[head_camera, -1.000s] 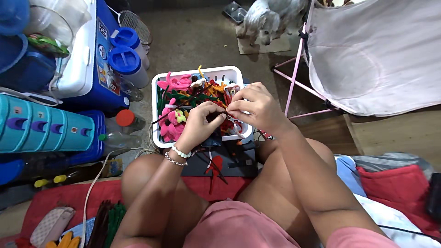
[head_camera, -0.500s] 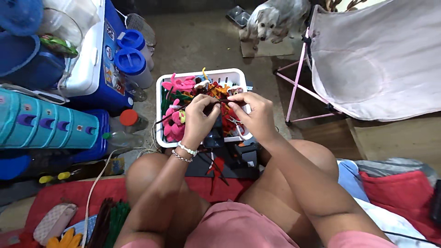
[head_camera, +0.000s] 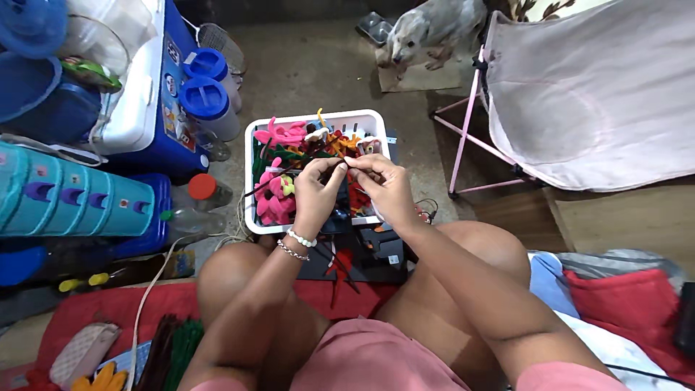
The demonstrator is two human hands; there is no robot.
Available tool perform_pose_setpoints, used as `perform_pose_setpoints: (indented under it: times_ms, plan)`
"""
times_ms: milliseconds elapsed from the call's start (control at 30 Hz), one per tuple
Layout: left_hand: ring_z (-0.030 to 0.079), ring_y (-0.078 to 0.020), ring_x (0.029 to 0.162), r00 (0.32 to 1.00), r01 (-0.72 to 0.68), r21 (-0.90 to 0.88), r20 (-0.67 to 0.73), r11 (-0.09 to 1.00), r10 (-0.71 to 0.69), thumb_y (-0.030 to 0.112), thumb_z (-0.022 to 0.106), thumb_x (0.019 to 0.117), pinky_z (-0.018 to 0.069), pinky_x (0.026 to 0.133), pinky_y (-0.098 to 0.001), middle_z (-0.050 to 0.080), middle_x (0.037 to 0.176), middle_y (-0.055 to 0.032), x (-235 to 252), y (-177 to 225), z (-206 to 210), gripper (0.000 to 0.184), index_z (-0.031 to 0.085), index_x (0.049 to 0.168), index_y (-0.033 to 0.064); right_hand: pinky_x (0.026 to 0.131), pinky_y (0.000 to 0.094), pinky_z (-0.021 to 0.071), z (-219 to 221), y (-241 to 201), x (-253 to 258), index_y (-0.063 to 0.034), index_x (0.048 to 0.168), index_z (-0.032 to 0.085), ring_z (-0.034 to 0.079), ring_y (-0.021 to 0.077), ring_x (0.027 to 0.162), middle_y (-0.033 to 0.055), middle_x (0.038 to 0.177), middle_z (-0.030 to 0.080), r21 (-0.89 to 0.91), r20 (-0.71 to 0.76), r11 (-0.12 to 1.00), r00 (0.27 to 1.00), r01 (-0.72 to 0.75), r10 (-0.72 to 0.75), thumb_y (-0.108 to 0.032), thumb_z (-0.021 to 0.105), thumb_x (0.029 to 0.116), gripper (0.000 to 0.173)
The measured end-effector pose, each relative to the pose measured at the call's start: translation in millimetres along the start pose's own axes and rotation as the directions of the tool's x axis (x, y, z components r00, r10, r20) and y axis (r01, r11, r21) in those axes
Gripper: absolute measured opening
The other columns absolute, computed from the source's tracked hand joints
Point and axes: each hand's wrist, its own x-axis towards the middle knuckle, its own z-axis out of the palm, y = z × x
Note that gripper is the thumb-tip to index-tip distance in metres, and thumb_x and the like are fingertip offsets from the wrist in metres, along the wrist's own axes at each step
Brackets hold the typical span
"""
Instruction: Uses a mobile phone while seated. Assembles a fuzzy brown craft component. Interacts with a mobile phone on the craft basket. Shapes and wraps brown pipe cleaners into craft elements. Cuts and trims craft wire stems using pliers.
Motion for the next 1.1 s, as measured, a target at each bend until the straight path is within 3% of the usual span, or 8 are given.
perform_pose_setpoints:
  times_ms: [167,300,400,700,800,900,1033,1100]
  plan:
    - [0.067,-0.0061,0.084,0.996,0.088,-0.049,0.003,0.995,-0.088,0.018,0.064,0.1026,0.0556,0.075,-0.0255,0.072,0.101,-0.0031,-1.0,-4.3,-0.9,0.017,0.074,0.109,0.0063,0.087,0.0280,0.0583,5.1,7.4,2.9,-0.0068,0.113,0.078,0.067,0.0134,0.100,0.0087,0.107,0.070,-0.084,0.007,0.993,0.997,0.083,-0.083,-0.005,0.071,0.0940,0.021]
    - [0.060,-0.0053,0.069,0.965,0.258,-0.342,0.046,0.904,-0.258,0.014,0.065,0.1016,0.0512,0.064,-0.0216,0.070,0.089,-0.0008,0.9,-1.0,-0.4,0.015,0.074,0.108,0.0045,0.089,0.0292,0.0582,6.0,5.4,5.1,-0.0063,0.115,0.078,0.069,0.0136,0.101,0.0088,0.108,0.072,-0.104,0.000,0.988,0.993,0.117,-0.118,-0.005,0.073,0.0926,0.023]
    - [0.056,-0.0051,0.063,0.943,0.323,-0.468,0.089,0.823,-0.320,0.012,0.064,0.1014,0.0493,0.059,-0.0194,0.066,0.082,-0.0003,1.4,2.5,0.5,0.013,0.073,0.105,0.0036,0.090,0.0293,0.0586,-0.6,-1.2,7.1,-0.0050,0.108,0.078,0.070,0.0127,0.101,0.0082,0.106,0.074,-0.137,-0.017,0.983,0.992,0.121,-0.125,-0.005,0.074,0.0912,0.018]
    - [0.054,-0.0027,0.061,0.926,0.378,-0.404,0.162,0.833,-0.342,0.018,0.065,0.1014,0.0479,0.058,-0.0172,0.063,0.078,0.0037,-6.5,11.1,-7.6,0.013,0.074,0.103,0.0102,0.090,0.0281,0.0574,-9.1,-3.9,9.8,-0.0041,0.107,0.078,0.069,0.0137,0.101,0.0099,0.106,0.072,-0.176,0.056,0.974,0.990,0.140,-0.132,-0.004,0.071,0.0927,0.016]
    - [0.061,-0.0058,0.068,0.924,0.379,-0.499,0.159,0.779,-0.348,0.009,0.063,0.1006,0.0540,0.068,-0.0226,0.066,0.079,0.0022,-0.1,-2.4,-2.5,0.012,0.072,0.100,0.0026,0.092,0.0280,0.0573,-7.0,5.7,11.3,-0.0030,0.107,0.078,0.070,0.0125,0.102,0.0102,0.108,0.073,-0.134,0.098,0.984,0.990,0.116,-0.103,-0.008,0.071,0.0937,0.016]
    - [0.063,-0.0068,0.068,0.914,0.401,-0.530,0.183,0.747,-0.361,0.010,0.061,0.1021,0.0556,0.068,-0.0233,0.066,0.077,0.0020,3.9,-0.1,-1.4,0.014,0.071,0.097,0.0035,0.091,0.0275,0.0580,-10.7,4.0,13.7,-0.0013,0.110,0.077,0.069,0.0123,0.102,0.0110,0.109,0.072,-0.116,0.136,0.985,0.984,0.128,-0.112,-0.007,0.070,0.0940,0.018]
    - [0.062,-0.0085,0.066,0.887,0.445,-0.559,0.166,0.700,-0.431,0.013,0.059,0.1035,0.0563,0.067,-0.0242,0.064,0.074,0.0006,5.8,3.3,0.5,0.018,0.068,0.090,0.0059,0.091,0.0278,0.0563,-11.8,-4.6,12.8,-0.0001,0.114,0.075,0.069,0.0172,0.101,0.0142,0.108,0.071,-0.294,0.199,0.912,0.952,0.284,-0.232,-0.006,0.075,0.0901,0.025]
    - [0.062,-0.0082,0.065,0.889,0.434,-0.565,0.145,0.702,-0.434,0.012,0.059,0.1034,0.0553,0.066,-0.0240,0.064,0.074,0.0007,6.5,3.9,3.5,0.018,0.068,0.089,0.0060,0.091,0.0334,0.0549,-11.2,-5.6,12.2,-0.0014,0.112,0.077,0.068,0.0207,0.100,0.0139,0.106,0.072,-0.367,0.189,0.869,0.941,0.332,-0.279,-0.006,0.074,0.0902,0.023]
